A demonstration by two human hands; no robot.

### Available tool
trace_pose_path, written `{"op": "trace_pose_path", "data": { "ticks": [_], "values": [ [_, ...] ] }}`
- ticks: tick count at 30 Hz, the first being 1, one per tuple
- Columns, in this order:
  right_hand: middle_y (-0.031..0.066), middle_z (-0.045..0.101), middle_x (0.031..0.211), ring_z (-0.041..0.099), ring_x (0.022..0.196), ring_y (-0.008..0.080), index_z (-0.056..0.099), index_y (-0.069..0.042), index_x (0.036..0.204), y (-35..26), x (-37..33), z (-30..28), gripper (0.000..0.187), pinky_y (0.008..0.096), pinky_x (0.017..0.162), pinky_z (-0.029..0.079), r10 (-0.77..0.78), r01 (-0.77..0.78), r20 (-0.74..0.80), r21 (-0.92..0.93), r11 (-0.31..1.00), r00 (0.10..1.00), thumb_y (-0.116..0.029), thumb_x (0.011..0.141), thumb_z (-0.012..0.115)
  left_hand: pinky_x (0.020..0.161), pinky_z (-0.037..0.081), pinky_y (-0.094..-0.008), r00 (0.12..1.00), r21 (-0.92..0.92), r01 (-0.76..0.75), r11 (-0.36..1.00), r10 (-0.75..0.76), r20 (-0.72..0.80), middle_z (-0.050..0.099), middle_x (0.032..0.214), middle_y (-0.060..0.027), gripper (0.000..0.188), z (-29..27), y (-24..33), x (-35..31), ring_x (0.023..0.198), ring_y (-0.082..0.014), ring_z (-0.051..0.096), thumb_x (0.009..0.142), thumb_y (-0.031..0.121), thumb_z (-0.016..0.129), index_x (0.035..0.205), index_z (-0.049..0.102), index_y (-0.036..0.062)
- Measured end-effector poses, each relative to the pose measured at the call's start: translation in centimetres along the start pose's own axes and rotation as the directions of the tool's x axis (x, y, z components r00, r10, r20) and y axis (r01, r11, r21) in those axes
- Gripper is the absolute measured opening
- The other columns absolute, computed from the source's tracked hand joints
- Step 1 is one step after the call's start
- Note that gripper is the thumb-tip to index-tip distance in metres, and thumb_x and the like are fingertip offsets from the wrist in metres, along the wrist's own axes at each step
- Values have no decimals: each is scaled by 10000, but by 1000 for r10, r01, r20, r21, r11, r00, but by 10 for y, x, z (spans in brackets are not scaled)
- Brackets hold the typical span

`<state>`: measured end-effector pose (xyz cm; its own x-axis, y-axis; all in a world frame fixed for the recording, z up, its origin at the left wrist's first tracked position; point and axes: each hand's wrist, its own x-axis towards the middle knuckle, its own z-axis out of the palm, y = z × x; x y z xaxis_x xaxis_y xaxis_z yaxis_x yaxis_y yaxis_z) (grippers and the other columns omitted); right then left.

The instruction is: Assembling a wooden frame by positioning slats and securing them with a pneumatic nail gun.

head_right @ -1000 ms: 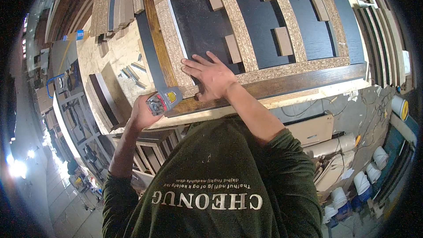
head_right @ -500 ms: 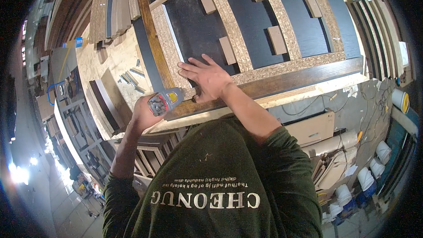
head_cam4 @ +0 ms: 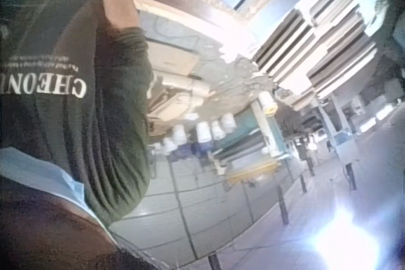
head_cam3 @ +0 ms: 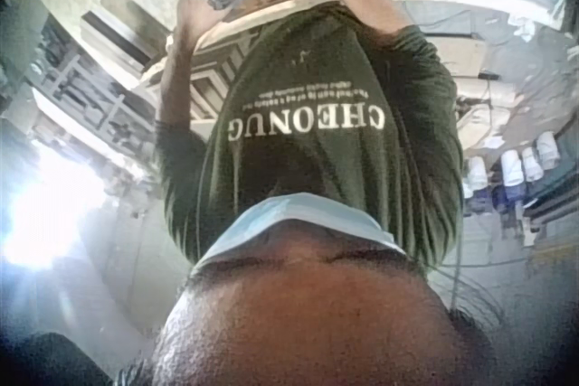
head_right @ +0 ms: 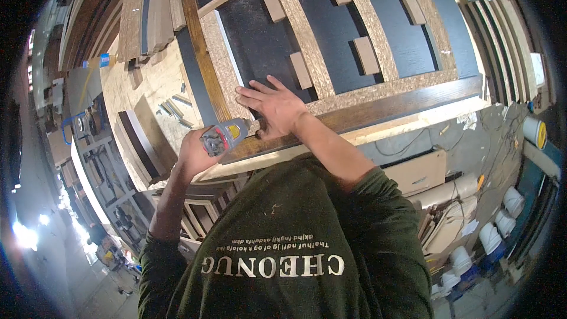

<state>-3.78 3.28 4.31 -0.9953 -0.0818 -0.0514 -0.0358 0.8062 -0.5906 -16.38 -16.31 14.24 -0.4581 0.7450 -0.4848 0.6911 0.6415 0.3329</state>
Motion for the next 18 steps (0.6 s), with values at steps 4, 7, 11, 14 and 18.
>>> {"op": "trace_pose_path", "data": {
  "ticks": [4, 7, 11, 14, 18],
  "values": [
    [58, 337, 1504, 345, 1368, 277, 375, -191, 1430, 19, 17, -23, 872, 539, 1110, 245, 3, -4, 12, 35, 999, 1000, -562, 708, 693, 840, 512, -384, 997, -65, 70, 995, -67, 46, 677, 965, -152, 465, 7, -8, -27, 900, -344, 660, 679, 204, 766, 1083, 615, 32],
    [106, 403, 1453, 384, 1334, 302, 470, -138, 1359, 71, 60, -62, 723, 502, 1064, 334, -28, 34, -262, 18, 999, 965, -503, 766, 665, 833, 504, -393, 948, -722, 258, 642, -312, 62, 674, 897, -191, 600, 28, -28, -77, 926, -388, 626, 609, 240, 786, 1137, 610, 17],
    [60, 341, 1500, 323, 1379, 268, 387, -157, 1418, 128, 136, -101, 774, 514, 1110, 269, 168, -300, -342, -381, 875, 924, -561, 796, 611, 662, 511, -298, 604, -965, 261, -38, -773, 194, 661, 759, -104, 490, 85, -42, -150, 710, -111, 594, 621, 80, 752, 1084, 624, -13],
    [72, 401, 1457, 366, 1352, 281, 413, -198, 1410, 183, 167, -104, 708, 522, 1113, 268, 325, -433, -316, -379, 818, 891, -593, 839, 550, 669, 510, -300, 742, -868, 411, 278, -655, 141, 676, 790, -79, 450, 85, -30, -181, 714, -120, 606, 639, 63, 731, 1071, 636, -15],
    [115, 549, 1294, 526, 1186, 309, 605, -168, 1227, 215, 194, -95, 530, 501, 1050, 345, 167, -268, -352, -261, 927, 921, -540, 855, 540, 661, 503, -296, 723, -729, 416, 544, -684, -98, 676, 799, -63, 372, 90, -1, -203, 708, -133, 608, 658, 56, 732, 1013, 648, -16]
  ]
}}
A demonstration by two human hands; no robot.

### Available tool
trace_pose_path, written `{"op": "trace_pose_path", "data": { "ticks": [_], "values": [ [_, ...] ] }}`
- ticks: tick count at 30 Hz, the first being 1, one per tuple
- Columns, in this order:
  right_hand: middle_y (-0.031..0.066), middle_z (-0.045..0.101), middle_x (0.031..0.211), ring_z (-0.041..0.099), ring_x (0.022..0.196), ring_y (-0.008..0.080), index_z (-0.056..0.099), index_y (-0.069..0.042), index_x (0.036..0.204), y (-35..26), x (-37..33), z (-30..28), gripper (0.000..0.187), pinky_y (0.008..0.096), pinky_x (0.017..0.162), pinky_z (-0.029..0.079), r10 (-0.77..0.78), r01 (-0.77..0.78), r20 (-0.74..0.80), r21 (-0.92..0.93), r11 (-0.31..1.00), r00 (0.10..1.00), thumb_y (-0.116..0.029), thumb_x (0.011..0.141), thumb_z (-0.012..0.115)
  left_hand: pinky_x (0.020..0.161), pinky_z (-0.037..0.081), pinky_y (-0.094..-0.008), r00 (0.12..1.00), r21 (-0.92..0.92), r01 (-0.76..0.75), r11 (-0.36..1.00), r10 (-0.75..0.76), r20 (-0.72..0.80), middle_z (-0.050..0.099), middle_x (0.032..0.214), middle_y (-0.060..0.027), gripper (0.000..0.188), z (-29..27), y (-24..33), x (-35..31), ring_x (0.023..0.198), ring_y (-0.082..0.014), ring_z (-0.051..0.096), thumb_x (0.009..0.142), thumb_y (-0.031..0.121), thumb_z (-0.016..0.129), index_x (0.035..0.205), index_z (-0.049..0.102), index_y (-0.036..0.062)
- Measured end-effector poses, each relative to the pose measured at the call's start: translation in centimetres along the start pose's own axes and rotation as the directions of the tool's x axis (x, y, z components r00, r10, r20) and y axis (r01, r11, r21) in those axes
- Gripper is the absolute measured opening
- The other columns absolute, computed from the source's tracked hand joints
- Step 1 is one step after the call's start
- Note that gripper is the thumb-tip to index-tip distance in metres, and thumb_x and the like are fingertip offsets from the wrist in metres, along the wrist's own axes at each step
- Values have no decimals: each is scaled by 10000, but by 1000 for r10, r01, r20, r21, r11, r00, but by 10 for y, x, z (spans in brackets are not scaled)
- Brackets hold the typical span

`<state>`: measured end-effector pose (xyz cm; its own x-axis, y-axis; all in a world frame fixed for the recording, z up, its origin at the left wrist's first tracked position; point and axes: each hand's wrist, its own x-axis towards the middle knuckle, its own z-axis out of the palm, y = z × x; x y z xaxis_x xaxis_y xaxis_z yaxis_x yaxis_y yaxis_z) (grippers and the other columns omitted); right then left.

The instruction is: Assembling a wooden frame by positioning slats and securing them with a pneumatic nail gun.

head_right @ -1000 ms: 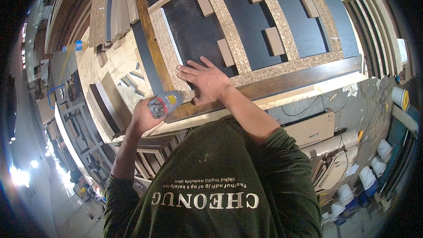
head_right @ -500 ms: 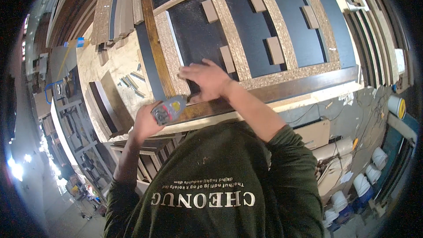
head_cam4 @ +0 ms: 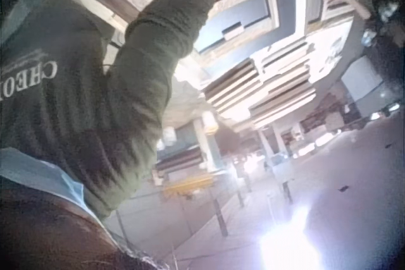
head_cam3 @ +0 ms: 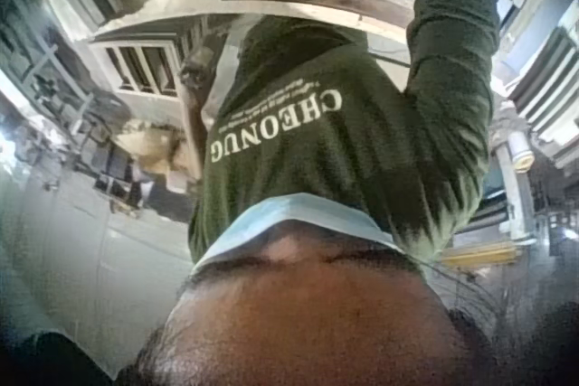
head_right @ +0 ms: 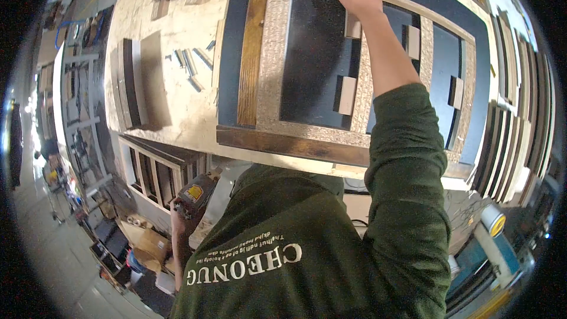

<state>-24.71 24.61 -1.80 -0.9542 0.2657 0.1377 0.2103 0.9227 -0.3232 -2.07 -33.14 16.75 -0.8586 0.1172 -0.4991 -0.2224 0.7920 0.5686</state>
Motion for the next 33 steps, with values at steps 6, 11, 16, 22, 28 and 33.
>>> {"op": "trace_pose_path", "data": {
  "ticks": [6, 11, 16, 22, 28, 33],
  "values": [
    [114, 593, 1159, 523, 1156, 322, 644, -162, 1134, -36, -20, -20, 529, 463, 1027, 363, 192, -196, -44, -122, 973, 980, -566, 803, 556, 716, 504, -287, 990, -167, 137, 976, -140, -7, 675, 847, -68, 292, 9, -12, -24, 768, -116, 608, 680, 72, 735, 951, 659, -7],
    [107, 569, 1222, 508, 1181, 299, 604, -180, 1209, -26, -25, -23, 590, 450, 1039, 359, 126, -129, -28, -172, 976, 992, -608, 806, 546, 705, 495, -273, 996, -239, 84, 967, -89, -9, 680, 852, -62, 272, 7, 33, -1, 778, -104, 609, 702, 65, 725, 953, 659, -17],
    [113, 489, 1350, 416, 1281, 322, 487, -164, 1342, -8, -32, -22, 689, 477, 1114, 261, -40, 41, -19, 38, 998, 999, -594, 806, 543, 718, 500, -279, 992, -67, -3, 998, 11, 124, 685, 866, -75, 335, 12, 46, 29, 785, -121, 622, 677, 54, 719, 993, 647, -30],
    [101, 453, 1402, 351, 1350, 278, 441, -185, 1381, 83, -64, -35, 647, 506, 1120, 213, 47, -70, -155, -152, 986, 987, -592, 880, 467, 662, 501, -276, 997, -247, 32, 969, -14, 73, 661, 787, -120, 513, 34, 8, 41, 705, -128, 614, 609, 91, 750, 1084, 608, -44],
    [76, 514, 1327, 397, 1295, 279, 529, -177, 1278, 76, -66, -40, 584, 527, 1099, 229, 153, -196, -233, -177, 965, 960, -549, 828, 538, 576, 464, -259, 959, -438, 277, 855, -221, 175, 625, 713, -59, 468, 44, 39, 24, 595, -89, 534, 628, 102, 752, 1062, 628, -22],
    [83, 342, 1486, 223, 1411, 290, 377, -159, 1419, 68, -77, -61, 751, 519, 1150, 160, 209, -202, 22, -169, 965, 978, -483, 777, 593, 562, 460, -268, 998, -12, -28, 1000, 29, 52, 618, 714, -8, 312, 63, 38, 6, 621, -96, 567, 655, 184, 803, 861, 617, 42]
  ]
}}
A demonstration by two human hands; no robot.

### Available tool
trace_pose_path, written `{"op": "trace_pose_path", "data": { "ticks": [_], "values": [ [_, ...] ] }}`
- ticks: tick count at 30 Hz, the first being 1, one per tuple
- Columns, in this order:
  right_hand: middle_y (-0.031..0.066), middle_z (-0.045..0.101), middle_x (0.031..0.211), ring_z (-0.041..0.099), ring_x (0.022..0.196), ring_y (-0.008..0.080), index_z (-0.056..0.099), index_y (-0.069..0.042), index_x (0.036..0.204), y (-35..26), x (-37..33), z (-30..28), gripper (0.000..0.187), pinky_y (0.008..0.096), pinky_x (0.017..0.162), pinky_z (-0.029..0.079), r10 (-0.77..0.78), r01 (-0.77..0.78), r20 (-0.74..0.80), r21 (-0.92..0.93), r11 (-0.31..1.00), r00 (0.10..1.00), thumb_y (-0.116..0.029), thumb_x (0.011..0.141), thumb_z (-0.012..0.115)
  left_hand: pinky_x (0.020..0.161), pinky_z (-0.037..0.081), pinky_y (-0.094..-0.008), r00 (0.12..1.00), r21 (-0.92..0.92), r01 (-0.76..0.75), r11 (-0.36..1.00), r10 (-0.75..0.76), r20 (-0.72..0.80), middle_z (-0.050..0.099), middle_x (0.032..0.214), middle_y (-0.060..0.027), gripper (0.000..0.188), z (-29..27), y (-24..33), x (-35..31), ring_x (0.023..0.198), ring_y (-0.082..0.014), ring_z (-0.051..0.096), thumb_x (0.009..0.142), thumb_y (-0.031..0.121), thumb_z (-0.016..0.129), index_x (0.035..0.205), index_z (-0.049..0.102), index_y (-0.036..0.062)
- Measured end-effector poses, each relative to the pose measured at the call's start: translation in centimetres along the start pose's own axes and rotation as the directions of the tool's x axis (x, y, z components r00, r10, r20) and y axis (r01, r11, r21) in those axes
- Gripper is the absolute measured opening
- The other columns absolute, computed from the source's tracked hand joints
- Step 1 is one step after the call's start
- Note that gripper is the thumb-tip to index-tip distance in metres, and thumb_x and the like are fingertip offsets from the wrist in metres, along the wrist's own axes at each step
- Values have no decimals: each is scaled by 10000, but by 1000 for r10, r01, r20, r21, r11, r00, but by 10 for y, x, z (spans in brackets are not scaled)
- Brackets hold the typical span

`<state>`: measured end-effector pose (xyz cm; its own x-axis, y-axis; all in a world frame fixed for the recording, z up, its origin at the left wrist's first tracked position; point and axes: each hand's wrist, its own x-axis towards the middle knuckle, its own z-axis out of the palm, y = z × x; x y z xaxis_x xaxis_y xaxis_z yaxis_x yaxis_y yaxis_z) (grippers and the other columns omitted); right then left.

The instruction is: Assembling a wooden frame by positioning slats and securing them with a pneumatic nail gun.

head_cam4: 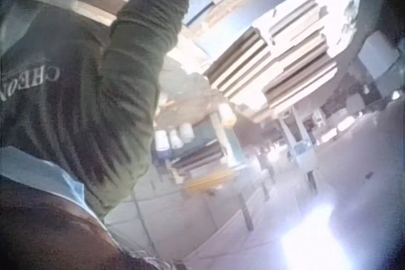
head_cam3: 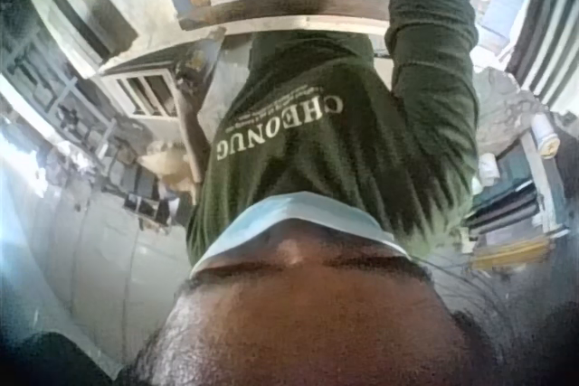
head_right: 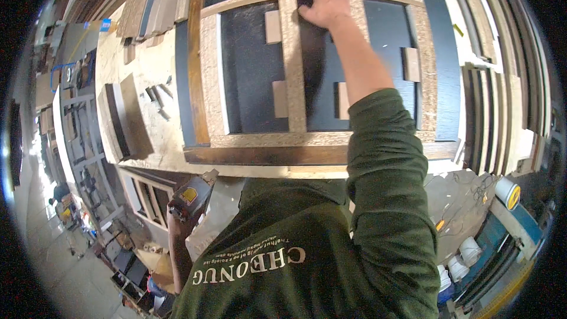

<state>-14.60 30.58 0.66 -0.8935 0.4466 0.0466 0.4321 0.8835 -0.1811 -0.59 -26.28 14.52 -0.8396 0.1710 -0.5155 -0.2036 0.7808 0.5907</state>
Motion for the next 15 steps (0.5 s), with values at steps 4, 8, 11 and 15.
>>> {"op": "trace_pose_path", "data": {
  "ticks": [4, 8, 11, 15],
  "values": [
    [78, 227, 1544, 156, 1436, 299, 248, -151, 1479, -4, -4, -11, 839, 498, 1163, 148, -82, 80, 109, 26, 996, 991, -509, 802, 592, 657, 487, -304, 992, 18, -48, 999, 49, -114, 621, 784, -54, 484, 24, -1, -4, 722, -139, 602, 630, 209, 866, 958, 553, 41],
    [106, 208, 1549, 164, 1436, 302, 231, -106, 1482, 32, -10, -18, 862, 496, 1163, 138, 10, -12, 20, 106, 994, 1000, -588, 836, 537, 698, 494, -294, 998, -51, -44, 998, 42, -43, 669, 861, -83, 326, 42, 42, -1, 759, -161, 624, 676, 112, 794, 935, 630, -1],
    [104, 211, 1551, 141, 1445, 284, 255, -82, 1475, 69, -8, -27, 866, 501, 1160, 124, 169, -171, 49, 40, 985, 984, -654, 851, 443, 677, 482, -281, 994, 11, -85, 996, 86, -64, 658, 807, -75, 265, 44, 71, -7, 724, -154, 613, 674, 100, 782, 869, 626, 10],
    [128, 453, 1383, 334, 1345, 297, 547, -121, 1257, 109, -16, -36, 614, 521, 1117, 218, 168, -168, 3, 58, 984, 986, -594, 877, 460, 571, 416, -281, 969, 91, -231, 969, 238, -74, 502, 658, -6, 305, 30, 64, 3, 601, -131, 492, 663, 82, 786, 711, 485, 86]
  ]
}}
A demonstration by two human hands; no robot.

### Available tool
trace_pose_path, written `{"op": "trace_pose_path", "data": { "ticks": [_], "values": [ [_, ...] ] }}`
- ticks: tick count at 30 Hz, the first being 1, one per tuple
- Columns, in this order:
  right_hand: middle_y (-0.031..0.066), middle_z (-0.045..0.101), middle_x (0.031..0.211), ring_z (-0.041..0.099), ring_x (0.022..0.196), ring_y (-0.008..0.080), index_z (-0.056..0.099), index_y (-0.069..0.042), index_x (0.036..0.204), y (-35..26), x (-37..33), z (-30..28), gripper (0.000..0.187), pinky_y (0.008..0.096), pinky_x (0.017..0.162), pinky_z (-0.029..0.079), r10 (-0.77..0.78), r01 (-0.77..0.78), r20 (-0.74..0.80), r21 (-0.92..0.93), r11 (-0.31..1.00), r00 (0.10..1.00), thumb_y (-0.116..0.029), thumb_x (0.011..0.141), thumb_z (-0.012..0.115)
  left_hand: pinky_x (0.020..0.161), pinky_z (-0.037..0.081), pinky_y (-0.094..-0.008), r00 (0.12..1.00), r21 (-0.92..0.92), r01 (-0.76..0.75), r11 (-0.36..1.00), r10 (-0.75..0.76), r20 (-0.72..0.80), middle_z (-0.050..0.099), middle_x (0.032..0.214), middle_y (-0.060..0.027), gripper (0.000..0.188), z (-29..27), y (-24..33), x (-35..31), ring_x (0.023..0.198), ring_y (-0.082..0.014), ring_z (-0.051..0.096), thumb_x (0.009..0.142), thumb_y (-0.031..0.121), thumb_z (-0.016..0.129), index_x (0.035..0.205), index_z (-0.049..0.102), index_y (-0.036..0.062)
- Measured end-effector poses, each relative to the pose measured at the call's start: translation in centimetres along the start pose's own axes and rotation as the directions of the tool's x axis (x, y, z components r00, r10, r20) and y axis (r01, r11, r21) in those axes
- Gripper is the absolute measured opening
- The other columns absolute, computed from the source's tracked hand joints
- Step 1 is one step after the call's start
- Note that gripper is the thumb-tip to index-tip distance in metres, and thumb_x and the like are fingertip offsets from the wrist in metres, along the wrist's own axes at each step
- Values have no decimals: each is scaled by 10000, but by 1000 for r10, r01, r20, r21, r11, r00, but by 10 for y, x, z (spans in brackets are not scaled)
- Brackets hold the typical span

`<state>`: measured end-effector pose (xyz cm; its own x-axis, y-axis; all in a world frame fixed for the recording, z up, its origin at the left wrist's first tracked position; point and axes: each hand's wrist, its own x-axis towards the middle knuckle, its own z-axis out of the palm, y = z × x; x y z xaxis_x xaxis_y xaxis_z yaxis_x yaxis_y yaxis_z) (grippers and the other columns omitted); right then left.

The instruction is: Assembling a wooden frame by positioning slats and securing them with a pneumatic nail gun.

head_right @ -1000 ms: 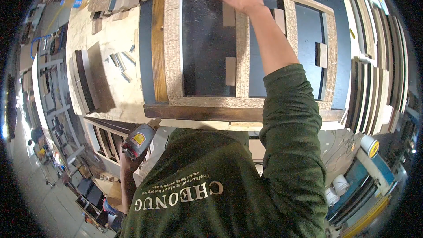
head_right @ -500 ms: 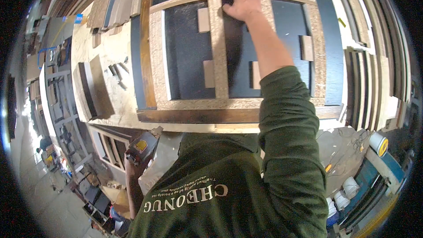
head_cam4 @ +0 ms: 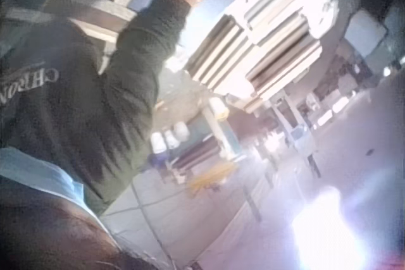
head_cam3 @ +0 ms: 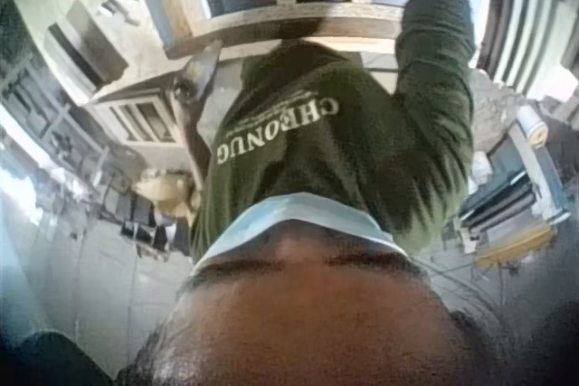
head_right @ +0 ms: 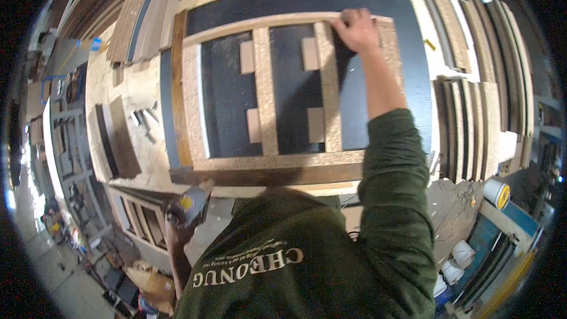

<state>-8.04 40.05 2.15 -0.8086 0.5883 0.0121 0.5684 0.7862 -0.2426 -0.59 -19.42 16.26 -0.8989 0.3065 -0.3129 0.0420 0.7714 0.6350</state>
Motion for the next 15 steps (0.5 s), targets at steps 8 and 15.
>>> {"op": "trace_pose_path", "data": {
  "ticks": [8, 15],
  "values": [
    [113, 406, 1421, 249, 1393, 295, 485, -144, 1315, 22, 4, 25, 731, 578, 1117, 141, -35, 29, -141, -43, 999, 989, -682, 820, 493, 774, 524, -365, 971, 85, 85, 993, -102, 217, 654, 979, -169, 585, -13, -5, 48, 890, -279, 640, 619, 126, 774, 1151, 578, -20],
    [90, 312, 1503, 173, 1428, 317, 362, -242, 1431, 29, 5, 23, 879, 597, 1117, 135, -117, 112, -48, -97, 989, 992, -787, 750, 477, 756, 522, -334, 931, 65, -44, 997, 18, 365, 687, 933, -194, 546, 18, 58, 72, 857, -339, 673, 606, 165, 779, 1109, 629, 13]
  ]
}}
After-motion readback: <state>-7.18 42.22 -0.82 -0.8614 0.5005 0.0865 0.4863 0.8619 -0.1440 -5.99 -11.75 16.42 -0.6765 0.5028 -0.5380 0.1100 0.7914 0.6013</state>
